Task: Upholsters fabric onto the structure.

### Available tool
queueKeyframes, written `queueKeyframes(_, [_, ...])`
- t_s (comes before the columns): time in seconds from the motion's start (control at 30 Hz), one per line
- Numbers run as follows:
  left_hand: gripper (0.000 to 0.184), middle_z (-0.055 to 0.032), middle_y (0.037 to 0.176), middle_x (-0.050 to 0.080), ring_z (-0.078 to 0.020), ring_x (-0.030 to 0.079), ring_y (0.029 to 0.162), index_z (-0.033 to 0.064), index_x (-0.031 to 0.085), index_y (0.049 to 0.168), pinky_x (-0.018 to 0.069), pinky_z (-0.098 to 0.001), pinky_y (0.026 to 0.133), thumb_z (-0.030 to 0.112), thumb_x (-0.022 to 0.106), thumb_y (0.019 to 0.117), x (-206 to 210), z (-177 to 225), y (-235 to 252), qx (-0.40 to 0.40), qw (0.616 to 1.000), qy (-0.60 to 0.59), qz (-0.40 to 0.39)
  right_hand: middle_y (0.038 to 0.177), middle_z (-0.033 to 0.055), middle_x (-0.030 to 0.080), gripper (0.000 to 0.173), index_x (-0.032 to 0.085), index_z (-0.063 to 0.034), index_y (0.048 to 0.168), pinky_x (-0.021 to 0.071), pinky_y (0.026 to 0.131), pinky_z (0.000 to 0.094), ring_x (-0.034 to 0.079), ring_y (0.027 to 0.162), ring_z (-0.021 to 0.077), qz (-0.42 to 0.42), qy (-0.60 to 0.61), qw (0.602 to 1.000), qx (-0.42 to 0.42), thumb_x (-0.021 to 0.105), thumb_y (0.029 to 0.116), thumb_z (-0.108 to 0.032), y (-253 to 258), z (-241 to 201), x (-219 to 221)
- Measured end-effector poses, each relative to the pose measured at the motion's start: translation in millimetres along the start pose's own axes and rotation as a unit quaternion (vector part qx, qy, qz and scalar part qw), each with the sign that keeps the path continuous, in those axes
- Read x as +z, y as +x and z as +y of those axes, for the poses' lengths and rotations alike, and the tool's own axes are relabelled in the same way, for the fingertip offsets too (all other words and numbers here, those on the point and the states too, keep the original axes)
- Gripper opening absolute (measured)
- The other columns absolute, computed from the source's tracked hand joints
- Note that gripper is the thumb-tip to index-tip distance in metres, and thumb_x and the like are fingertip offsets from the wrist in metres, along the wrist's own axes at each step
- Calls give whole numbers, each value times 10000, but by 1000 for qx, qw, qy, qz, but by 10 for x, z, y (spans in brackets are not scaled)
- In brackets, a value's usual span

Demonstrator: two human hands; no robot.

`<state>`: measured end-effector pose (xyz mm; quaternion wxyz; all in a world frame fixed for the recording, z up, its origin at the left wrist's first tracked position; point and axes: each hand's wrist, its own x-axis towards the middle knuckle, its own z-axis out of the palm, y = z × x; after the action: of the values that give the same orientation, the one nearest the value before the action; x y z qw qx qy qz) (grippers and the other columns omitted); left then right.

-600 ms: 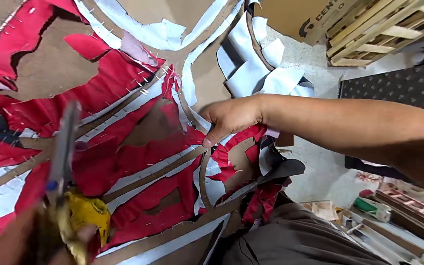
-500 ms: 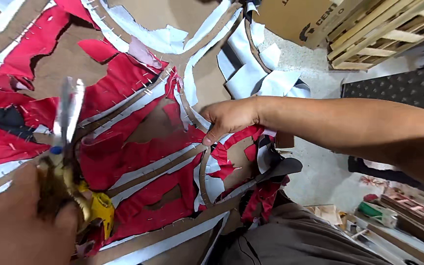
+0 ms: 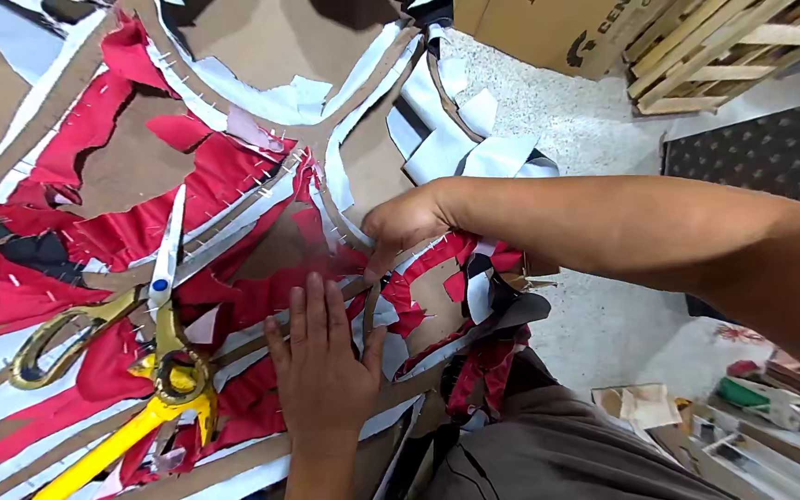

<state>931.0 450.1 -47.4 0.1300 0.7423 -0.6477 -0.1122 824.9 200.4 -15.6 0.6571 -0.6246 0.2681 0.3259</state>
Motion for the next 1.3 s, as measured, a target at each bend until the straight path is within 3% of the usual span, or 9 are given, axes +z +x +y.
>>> queueKeyframes(0.27, [817, -105, 1666, 335, -307, 262, 1559, 65, 376, 1593, 124, -606, 1265, 624, 422, 999, -2, -19, -42, -12, 1000, -8, 12, 975, 65, 715, 308, 677, 0, 1087, 557, 790, 306, 674, 869, 90, -50, -84, 995, -13, 752, 940, -260, 130, -42, -12])
queueKeyframes(0.4, [816, -93, 1676, 318, -298, 255, 1562, 74, 366, 1599, 132, -609, 1260, 633, 384, 1006, 29, -24, -22, -17, 1000, -5, 7, 983, 72, 718, 304, 669, 14, 1103, 577, 823, 298, 690, 888, 87, -25, 1, 1000, 5, 780, 913, -195, 154, -7, 57])
queueKeyframes(0.47, [818, -81, 1687, 295, -283, 234, 1570, 84, 340, 1612, 122, -604, 1262, 630, 369, 1003, 34, -25, 2, -17, 1000, -3, 7, 888, 64, 714, 318, 701, -9, 1028, 575, 756, 360, 682, 809, 118, 49, -54, 997, 14, 815, 884, -269, 80, -52, 81])
queueKeyframes(0.53, [812, -68, 1695, 276, -269, 218, 1575, 93, 327, 1618, 116, -593, 1265, 623, 369, 1005, 24, -37, 8, -16, 1000, -1, 8, 782, 61, 663, 390, 703, -57, 940, 532, 682, 452, 639, 728, 186, 222, -171, 960, -10, 791, 880, -432, -118, -134, 137])
queueKeyframes(0.63, [805, -55, 1706, 246, -250, 192, 1582, 112, 305, 1629, 101, -571, 1277, 624, 360, 1010, 17, -27, -20, -14, 1000, 0, 7, 1111, 65, 708, 416, 661, -101, 1251, 565, 914, 465, 686, 1040, 212, 452, -282, 844, -60, 544, 1038, -439, -205, -119, 371])
queueKeyframes(0.7, [810, -60, 1709, 236, -254, 180, 1585, 105, 288, 1633, 92, -577, 1276, 620, 354, 1011, 19, -9, -15, -12, 1000, 0, 6, 1480, 110, 565, 559, 486, -87, 1517, 423, 1145, 494, 542, 1362, 253, 477, -316, 818, -60, 468, 1071, -423, -62, -66, 532])
queueKeyframes(0.77, [809, -60, 1707, 243, -249, 184, 1584, 99, 292, 1631, 96, -575, 1275, 618, 350, 1014, 23, -18, -21, -11, 1000, 5, 9, 1621, 118, 414, 635, 311, -83, 1617, 258, 1256, 507, 390, 1503, 236, 475, -342, 809, -57, 373, 1100, -445, 124, 45, 647])
queueKeyframes(1.13, [779, -78, 1704, 247, -253, 186, 1584, 83, 288, 1628, 91, -564, 1277, 573, 380, 1029, -2, -16, -15, 7, 1000, 10, 13, 1674, 75, 329, 619, 209, -98, 1650, 133, 1278, 560, 279, 1557, 201, 474, -373, 796, -52, 251, 1120, -415, 225, 113, 694])
queueKeyframes(1.3, [549, -163, 1565, 475, -324, 426, 1472, 30, 556, 1463, 373, -525, 1202, 378, 496, 1043, -655, -164, -554, -46, 995, -74, 47, 1625, 104, 412, 644, 236, -94, 1642, 252, 1255, 512, 387, 1505, 235, 476, -315, 817, -88, 329, 1106, -438, 133, 61, 697])
